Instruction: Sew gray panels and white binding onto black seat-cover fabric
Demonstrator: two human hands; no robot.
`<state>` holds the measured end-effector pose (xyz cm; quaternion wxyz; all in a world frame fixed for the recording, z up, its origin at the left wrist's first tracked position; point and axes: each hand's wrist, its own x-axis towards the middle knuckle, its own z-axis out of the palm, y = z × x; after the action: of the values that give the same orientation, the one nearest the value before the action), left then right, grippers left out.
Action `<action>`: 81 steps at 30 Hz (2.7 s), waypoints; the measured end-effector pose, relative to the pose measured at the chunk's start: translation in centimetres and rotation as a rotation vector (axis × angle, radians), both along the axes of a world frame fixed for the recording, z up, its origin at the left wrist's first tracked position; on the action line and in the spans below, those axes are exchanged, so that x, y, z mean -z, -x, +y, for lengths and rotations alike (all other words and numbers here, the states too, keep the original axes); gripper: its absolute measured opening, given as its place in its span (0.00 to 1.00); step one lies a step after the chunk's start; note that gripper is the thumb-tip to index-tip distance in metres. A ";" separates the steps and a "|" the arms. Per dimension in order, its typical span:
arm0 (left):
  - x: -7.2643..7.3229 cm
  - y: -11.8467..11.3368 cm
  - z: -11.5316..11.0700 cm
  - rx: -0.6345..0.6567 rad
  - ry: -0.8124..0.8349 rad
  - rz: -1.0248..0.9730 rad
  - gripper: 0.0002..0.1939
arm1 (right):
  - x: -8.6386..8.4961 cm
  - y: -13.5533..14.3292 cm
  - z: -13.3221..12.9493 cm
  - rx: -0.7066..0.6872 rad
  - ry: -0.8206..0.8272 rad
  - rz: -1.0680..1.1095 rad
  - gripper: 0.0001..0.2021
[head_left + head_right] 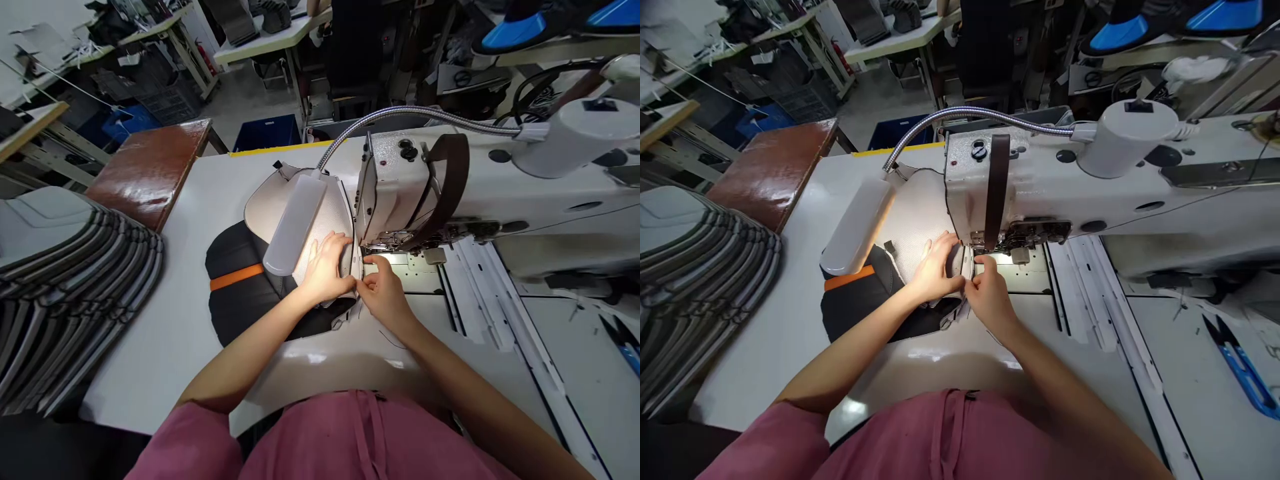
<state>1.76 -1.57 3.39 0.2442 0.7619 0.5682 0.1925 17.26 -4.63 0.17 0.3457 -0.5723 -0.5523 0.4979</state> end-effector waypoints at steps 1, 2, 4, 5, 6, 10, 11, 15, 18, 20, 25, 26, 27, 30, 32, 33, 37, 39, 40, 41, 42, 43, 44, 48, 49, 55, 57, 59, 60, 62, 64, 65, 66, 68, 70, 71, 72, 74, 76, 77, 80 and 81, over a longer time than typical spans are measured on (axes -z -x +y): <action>0.3 -0.6 0.0 -0.044 -0.017 0.004 0.33 | -0.1 -0.3 0.1 -0.011 -0.052 -0.073 0.18; 0.6 -1.0 0.0 -0.078 -0.030 0.005 0.31 | -0.1 -0.6 0.2 -0.030 -0.089 -0.127 0.17; 1.0 -1.7 0.3 -0.112 -0.047 0.007 0.28 | -0.3 -0.9 0.4 -0.059 -0.128 -0.208 0.15; 1.2 -1.9 0.5 -0.113 -0.056 0.009 0.27 | -0.3 -1.0 0.6 -0.059 -0.144 -0.246 0.14; 1.3 -2.2 0.8 -0.113 -0.069 0.012 0.26 | -0.4 -1.1 0.8 -0.050 -0.160 -0.284 0.14; 1.9 -3.0 1.6 -0.120 -0.134 0.042 0.22 | -0.6 -1.7 1.6 -0.051 -0.214 -0.417 0.14; 2.0 -3.1 1.7 -0.120 -0.145 0.055 0.21 | -0.6 -1.8 1.7 -0.062 -0.230 -0.449 0.15; 2.3 -3.3 1.8 -0.112 -0.177 0.100 0.21 | -0.6 -2.0 1.2 -0.113 -0.255 -0.606 0.16; 2.3 -3.3 1.7 -0.111 -0.185 0.120 0.23 | -0.7 -1.9 0.6 -0.188 -0.235 -0.757 0.17; 2.3 -3.4 1.6 -0.111 -0.180 0.120 0.24 | -0.9 -1.7 0.1 -0.237 -0.221 -0.869 0.17; 2.1 -3.8 1.1 -0.138 -0.180 0.115 0.24 | -1.2 -1.4 -0.6 -0.289 -0.225 -0.995 0.20; 2.1 -3.8 1.1 -0.139 -0.179 0.116 0.24 | -1.2 -1.4 -0.7 -0.299 -0.226 -1.016 0.21; 2.0 -3.9 1.1 -0.140 -0.178 0.118 0.23 | -1.2 -1.3 -0.7 -0.309 -0.224 -1.033 0.22; 1.6 -4.1 1.4 -0.143 -0.158 0.121 0.23 | -1.3 -1.3 -0.5 -0.330 -0.209 -1.046 0.23; 1.4 -4.2 1.5 -0.148 -0.142 0.113 0.22 | -1.5 -1.3 -0.4 -0.330 -0.212 -1.058 0.23; 1.2 -4.2 1.4 -0.143 -0.132 0.104 0.21 | -1.6 -1.3 -0.3 -0.334 -0.215 -1.066 0.22; 0.4 -3.5 -0.2 -0.079 -0.032 0.047 0.23 | -1.8 -1.4 -0.7 -0.354 -0.228 -1.084 0.17; -0.4 -2.7 -1.6 -0.042 0.031 0.004 0.26 | -1.6 -1.7 -1.3 -0.331 -0.257 -1.073 0.17; -0.9 -2.3 -2.4 -0.041 0.044 -0.021 0.27 | -1.4 -1.9 -1.6 -0.311 -0.279 -1.057 0.17; -1.5 -1.9 -3.3 -0.061 0.036 -0.039 0.26 | -1.3 -2.2 -2.0 -0.291 -0.308 -1.024 0.17; -2.2 -1.6 -4.4 -0.099 0.009 -0.045 0.24 | -1.2 -2.4 -2.4 -0.273 -0.341 -0.971 0.16; -2.8 -1.3 -5.5 -0.145 -0.021 -0.042 0.19 | -1.1 -2.7 -2.9 -0.255 -0.381 -0.898 0.14; -3.3 -1.1 -6.6 -0.188 -0.028 -0.039 0.14 | -1.1 -2.8 -3.3 -0.235 -0.428 -0.807 0.13; -3.8 -0.5 -10.1 -0.260 0.275 -0.076 0.08 | -1.2 -2.9 -4.9 -0.181 -0.581 -0.511 0.14; -3.5 -0.4 -10.3 -0.290 0.362 -0.133 0.11 | -1.2 -2.7 -5.2 -0.182 -0.598 -0.492 0.16; -0.9 -1.1 -6.2 -0.503 0.585 -0.868 0.28 | -0.6 -0.4 -5.7 -0.206 -0.684 -0.678 0.22; -0.8 -2.2 -4.1 -0.545 0.396 -0.832 0.25 | -0.5 0.8 -5.4 -0.204 -0.688 -0.805 0.16; -1.0 -3.1 -2.3 -0.521 0.234 -0.635 0.21 | -0.4 1.9 -5.2 -0.179 -0.708 -0.905 0.11; -1.1 -3.5 -1.6 -0.499 0.183 -0.536 0.20 | -0.4 2.4 -5.1 -0.164 -0.725 -0.944 0.10; -1.1 -3.7 -0.9 -0.468 0.091 -0.430 0.15 | -0.4 3.1 -5.2 -0.153 -0.754 -1.003 0.12; -0.6 -3.3 -1.0 -0.431 -0.022 -0.455 0.11 | -0.4 3.4 -5.5 -0.160 -0.754 -1.042 0.13; -0.2 -2.8 -1.3 -0.401 -0.077 -0.488 0.12 | -0.4 3.4 -5.7 -0.166 -0.746 -1.052 0.11; 0.3 -2.3 -1.7 -0.374 -0.120 -0.514 0.13 | -0.4 3.3 -5.9 -0.172 -0.740 -1.055 0.10; 1.3 -1.2 -2.6 -0.371 -0.142 -0.525 0.16 | -0.4 3.1 -6.1 -0.184 -0.743 -1.056 0.09; 2.1 -0.6 -3.2 -0.456 -0.124 -0.514 0.12 | -0.5 3.0 -6.2 -0.205 -0.773 -1.060 0.09; 2.2 -0.5 -3.3 -0.511 -0.119 -0.508 0.08 | -0.5 3.0 -6.1 -0.212 -0.790 -1.066 0.09; 2.2 -0.7 -3.2 -0.544 -0.105 -0.504 0.08 | -0.4 3.1 -6.0 -0.216 -0.806 -1.072 0.08; 1.7 -1.3 -2.3 -0.524 -0.044 -0.477 0.16 | -0.4 3.1 -5.8 -0.217 -0.829 -1.078 0.08; 1.1 -2.0 -1.1 -0.438 0.051 -0.404 0.17 | -0.4 3.0 -5.8 -0.223 -0.840 -1.064 0.08; 0.8 -2.3 -0.4 -0.393 0.087 -0.360 0.16 | -0.4 2.9 -5.7 -0.229 -0.839 -1.046 0.07; 1.0 -2.9 0.7 -0.369 0.053 -0.245 0.09 | -0.6 2.5 -5.8 -0.248 -0.797 -0.979 0.06; 1.3 -3.0 0.7 -0.389 0.022 -0.226 0.09 | -0.6 2.4 -5.8 -0.242 -0.784 -0.971 0.06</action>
<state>4.72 -0.86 2.08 0.2728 0.6088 0.6755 0.3142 14.85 -10.47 0.77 0.1810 -0.4971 -0.8483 -0.0221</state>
